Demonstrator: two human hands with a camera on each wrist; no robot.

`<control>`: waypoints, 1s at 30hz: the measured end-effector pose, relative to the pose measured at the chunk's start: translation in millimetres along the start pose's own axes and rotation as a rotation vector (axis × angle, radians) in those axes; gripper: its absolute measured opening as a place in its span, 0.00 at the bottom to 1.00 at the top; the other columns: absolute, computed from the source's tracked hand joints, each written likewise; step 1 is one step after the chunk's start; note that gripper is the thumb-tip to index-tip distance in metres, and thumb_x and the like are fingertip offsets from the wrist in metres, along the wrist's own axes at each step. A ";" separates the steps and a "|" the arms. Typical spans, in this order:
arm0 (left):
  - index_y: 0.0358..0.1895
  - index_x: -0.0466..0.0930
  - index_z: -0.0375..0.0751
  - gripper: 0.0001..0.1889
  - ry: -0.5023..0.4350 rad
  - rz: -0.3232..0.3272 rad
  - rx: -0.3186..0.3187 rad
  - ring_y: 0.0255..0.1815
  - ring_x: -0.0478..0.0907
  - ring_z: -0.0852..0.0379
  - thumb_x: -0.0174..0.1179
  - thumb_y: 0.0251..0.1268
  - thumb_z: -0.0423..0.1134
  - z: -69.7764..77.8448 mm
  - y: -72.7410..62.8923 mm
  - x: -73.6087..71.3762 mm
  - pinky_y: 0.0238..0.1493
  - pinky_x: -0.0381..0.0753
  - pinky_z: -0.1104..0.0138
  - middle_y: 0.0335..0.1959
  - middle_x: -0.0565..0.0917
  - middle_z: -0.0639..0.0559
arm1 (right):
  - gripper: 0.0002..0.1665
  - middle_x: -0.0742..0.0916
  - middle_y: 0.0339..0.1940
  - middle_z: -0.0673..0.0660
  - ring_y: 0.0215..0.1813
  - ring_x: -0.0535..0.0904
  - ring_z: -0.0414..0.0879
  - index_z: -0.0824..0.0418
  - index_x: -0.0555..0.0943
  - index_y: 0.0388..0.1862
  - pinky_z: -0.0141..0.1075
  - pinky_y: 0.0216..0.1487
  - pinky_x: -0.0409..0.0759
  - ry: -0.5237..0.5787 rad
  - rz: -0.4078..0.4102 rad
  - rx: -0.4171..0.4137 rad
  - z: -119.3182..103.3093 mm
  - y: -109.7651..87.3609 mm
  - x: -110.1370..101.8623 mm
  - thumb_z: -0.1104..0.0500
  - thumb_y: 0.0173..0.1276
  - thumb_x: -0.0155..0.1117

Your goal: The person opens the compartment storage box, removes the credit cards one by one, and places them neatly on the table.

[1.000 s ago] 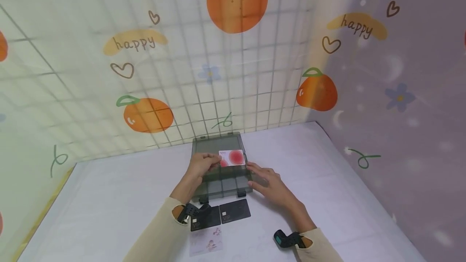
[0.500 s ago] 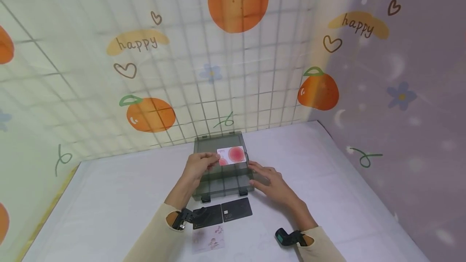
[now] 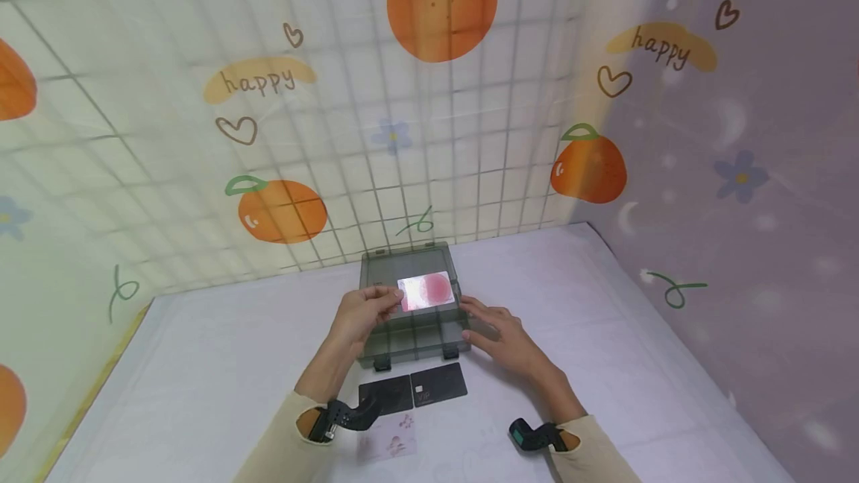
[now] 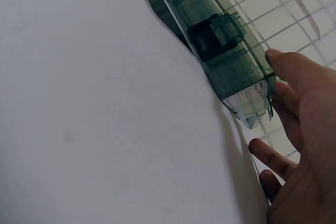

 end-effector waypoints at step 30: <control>0.47 0.86 0.32 0.17 -0.041 -0.024 0.027 0.36 0.79 0.55 0.70 0.64 0.44 -15.1 -50.0 -0.8 0.44 0.80 0.62 0.35 0.85 0.49 | 0.35 0.67 0.78 0.43 0.74 0.62 0.57 0.41 0.68 0.76 0.68 0.67 0.60 0.011 -0.011 0.058 3.6 -1.0 1.6 0.40 0.72 0.62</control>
Point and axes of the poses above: each hand's wrist, its own y-axis towards the middle knuckle, its own x-axis out of the palm, z = x × y, the point moved 3 cm from there along y, towards the middle knuckle
